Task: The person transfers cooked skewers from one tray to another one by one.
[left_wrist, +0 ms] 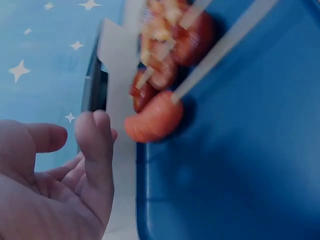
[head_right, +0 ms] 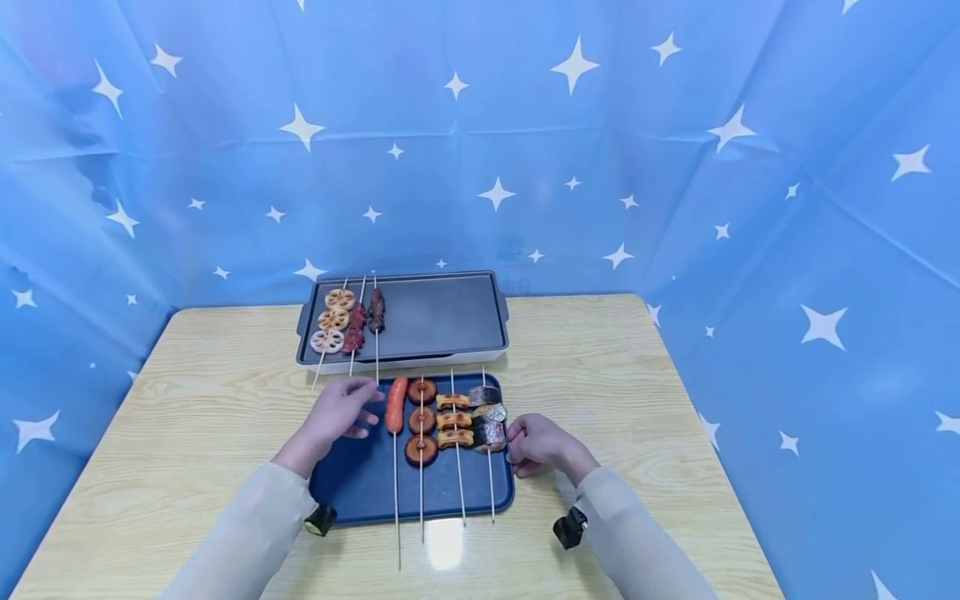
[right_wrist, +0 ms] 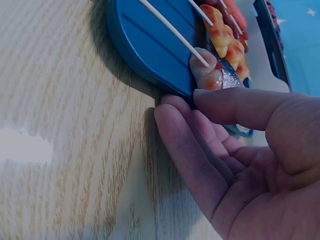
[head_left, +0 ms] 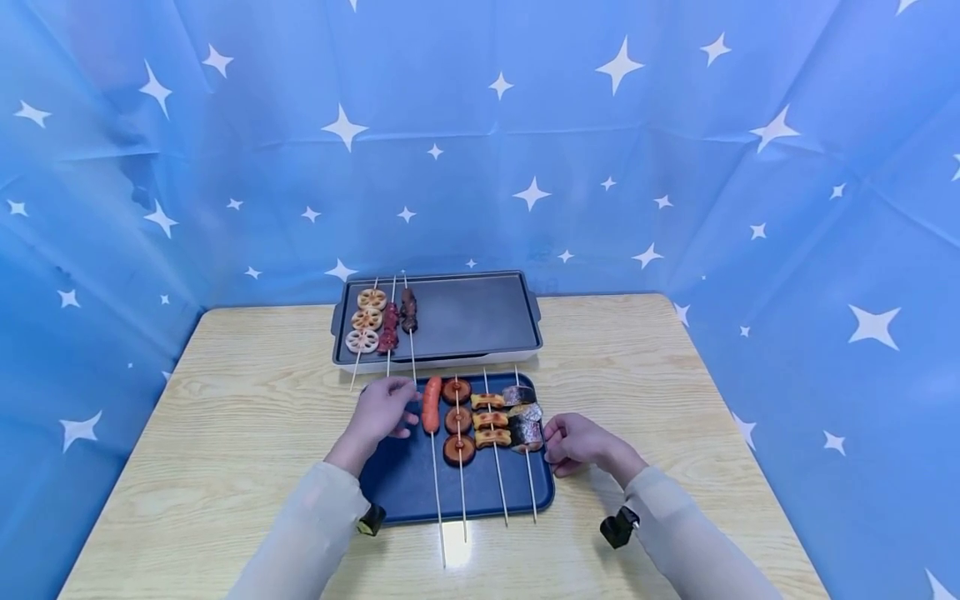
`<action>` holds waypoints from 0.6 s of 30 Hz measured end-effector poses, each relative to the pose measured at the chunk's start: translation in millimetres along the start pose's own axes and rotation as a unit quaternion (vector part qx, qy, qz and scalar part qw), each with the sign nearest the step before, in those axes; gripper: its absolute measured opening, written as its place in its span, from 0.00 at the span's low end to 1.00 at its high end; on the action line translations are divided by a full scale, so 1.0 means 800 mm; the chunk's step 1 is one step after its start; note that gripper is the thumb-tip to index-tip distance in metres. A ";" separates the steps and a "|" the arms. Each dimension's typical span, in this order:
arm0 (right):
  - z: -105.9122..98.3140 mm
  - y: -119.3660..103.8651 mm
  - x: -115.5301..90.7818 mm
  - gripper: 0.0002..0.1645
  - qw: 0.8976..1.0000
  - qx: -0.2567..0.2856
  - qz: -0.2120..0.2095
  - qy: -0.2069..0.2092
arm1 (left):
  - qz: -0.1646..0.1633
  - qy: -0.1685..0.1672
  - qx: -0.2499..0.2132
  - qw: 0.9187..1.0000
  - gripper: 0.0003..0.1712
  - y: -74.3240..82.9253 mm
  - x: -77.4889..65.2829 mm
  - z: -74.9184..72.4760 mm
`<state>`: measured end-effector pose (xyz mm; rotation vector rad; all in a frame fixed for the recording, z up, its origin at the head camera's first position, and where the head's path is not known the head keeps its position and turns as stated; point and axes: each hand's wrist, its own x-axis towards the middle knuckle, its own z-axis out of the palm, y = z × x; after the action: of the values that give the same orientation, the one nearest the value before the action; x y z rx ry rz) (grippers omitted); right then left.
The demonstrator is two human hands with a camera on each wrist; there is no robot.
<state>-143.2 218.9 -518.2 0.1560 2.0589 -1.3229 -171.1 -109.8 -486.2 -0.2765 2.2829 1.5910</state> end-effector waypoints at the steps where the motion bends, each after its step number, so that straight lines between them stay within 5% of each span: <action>1: 0.000 0.000 0.000 0.19 1.000 0.000 0.000 0.001 | -0.008 -0.007 -0.015 1.000 0.25 0.001 0.002 0.001; 8: -0.001 0.001 0.001 0.18 1.000 0.004 0.001 -0.003 | -0.040 -0.036 -0.101 0.993 0.25 0.003 0.015 0.009; 18: -0.002 0.000 0.004 0.18 1.000 0.004 0.005 -0.013 | -0.035 0.009 -0.112 0.993 0.23 0.005 0.024 0.019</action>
<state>-146.5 219.5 -519.4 0.1518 2.0276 -1.3211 -187.6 -93.7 -494.6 -0.4236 2.0831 1.8165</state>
